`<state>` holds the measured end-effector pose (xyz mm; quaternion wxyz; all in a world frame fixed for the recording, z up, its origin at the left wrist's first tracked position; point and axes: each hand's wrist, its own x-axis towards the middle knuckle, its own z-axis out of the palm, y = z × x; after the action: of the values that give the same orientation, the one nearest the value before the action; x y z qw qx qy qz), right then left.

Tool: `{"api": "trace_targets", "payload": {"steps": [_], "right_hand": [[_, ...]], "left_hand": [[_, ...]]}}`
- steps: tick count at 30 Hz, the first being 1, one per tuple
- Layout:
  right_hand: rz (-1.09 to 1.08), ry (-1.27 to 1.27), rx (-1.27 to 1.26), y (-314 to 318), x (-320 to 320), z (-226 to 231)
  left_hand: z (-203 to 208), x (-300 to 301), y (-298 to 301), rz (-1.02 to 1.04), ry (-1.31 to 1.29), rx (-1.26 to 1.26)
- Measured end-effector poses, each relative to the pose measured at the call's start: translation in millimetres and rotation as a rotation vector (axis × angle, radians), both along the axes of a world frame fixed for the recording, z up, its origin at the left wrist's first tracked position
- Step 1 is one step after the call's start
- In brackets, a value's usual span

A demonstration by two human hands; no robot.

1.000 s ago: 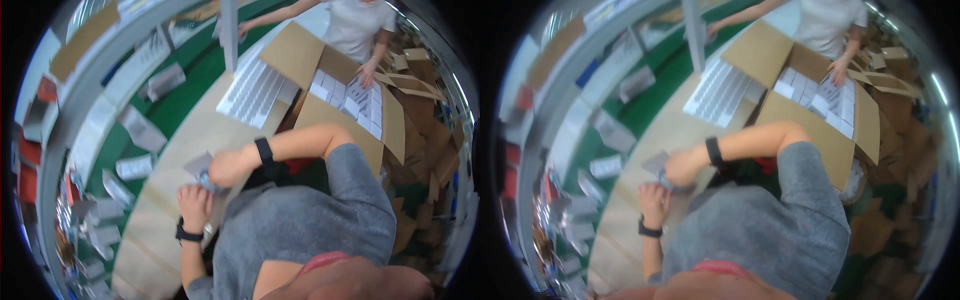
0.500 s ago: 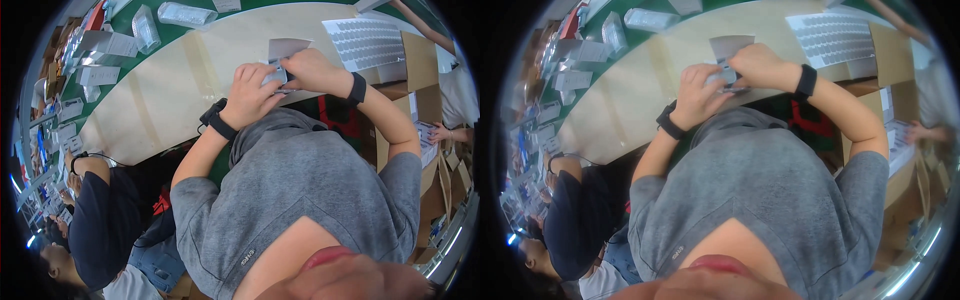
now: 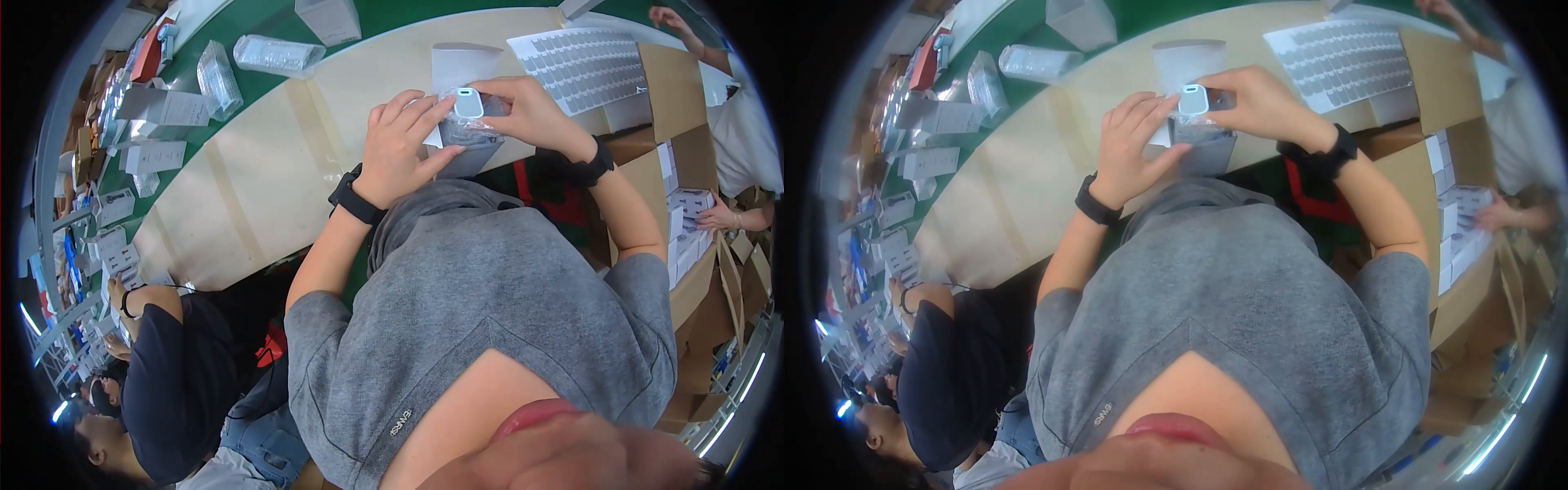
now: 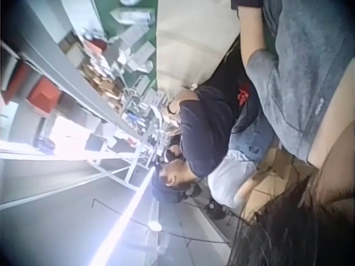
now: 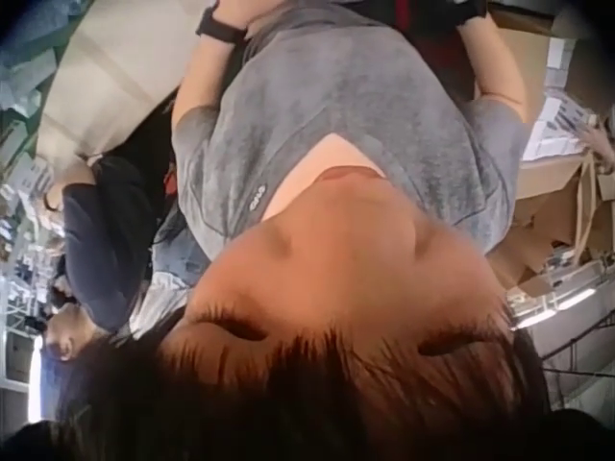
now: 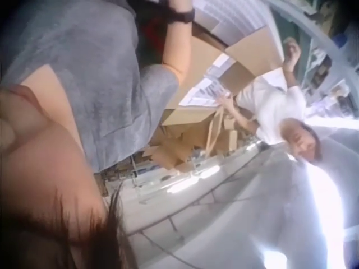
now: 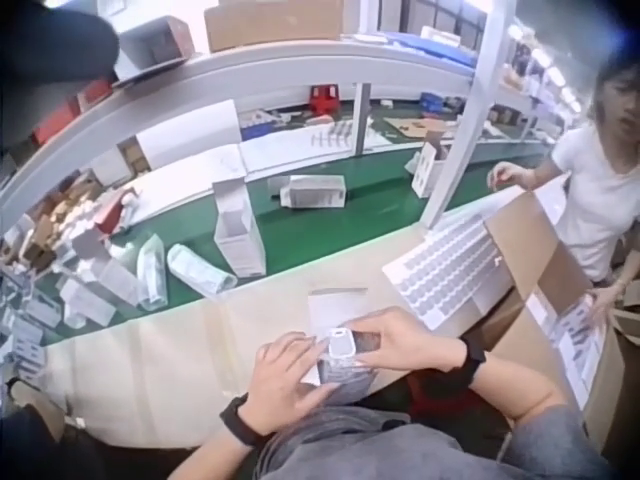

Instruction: The person removes a white box from a larger cardboard box, opens it, and takes out a device wrapped in plastic. They unwrap the device, place it back into the white box, and set the box on the table before repeating the process.

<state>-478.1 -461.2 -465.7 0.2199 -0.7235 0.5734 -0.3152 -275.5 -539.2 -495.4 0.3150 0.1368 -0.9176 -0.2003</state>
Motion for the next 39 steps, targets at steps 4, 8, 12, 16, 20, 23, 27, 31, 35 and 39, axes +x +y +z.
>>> {"api": "trace_targets", "payload": {"steps": [4, 8, 12, 16, 20, 23, 27, 31, 35, 39], "right_hand": [[-0.183, -0.196, 0.163, 8, -1, 24], [-0.204, -0.406, 0.205, 13, -12, 20], [-0.199, -0.484, 0.253, 10, -21, 6], [-0.148, -0.623, 0.172, -2, -18, -1], [-0.118, -0.708, 0.309, -6, -19, 5], [-0.141, -0.629, 0.397, -7, -15, 8], [-0.159, -0.703, 0.314, -5, -11, 11], [-0.175, -0.798, 0.155, -5, -19, -7], [-0.180, -0.738, 0.213, -8, -19, -4], [-0.169, -0.723, 0.314, -10, -21, 3]], "left_hand": [[13, -12, -3, -0.005, 0.073, -0.018], [16, -20, 13, 0.024, 0.097, -0.084], [11, -31, 17, 0.053, 0.139, -0.081], [7, -35, 13, 0.089, 0.146, -0.090], [6, -43, 12, 0.126, 0.150, 0.000], [-1, -50, 15, 0.163, 0.178, 0.160], [-9, -57, 15, 0.205, 0.239, 0.352], [-13, -62, 12, 0.201, 0.247, 0.295], [-7, -68, 10, 0.199, 0.222, 0.276], [-5, -69, 7, 0.198, 0.201, 0.407]]}}
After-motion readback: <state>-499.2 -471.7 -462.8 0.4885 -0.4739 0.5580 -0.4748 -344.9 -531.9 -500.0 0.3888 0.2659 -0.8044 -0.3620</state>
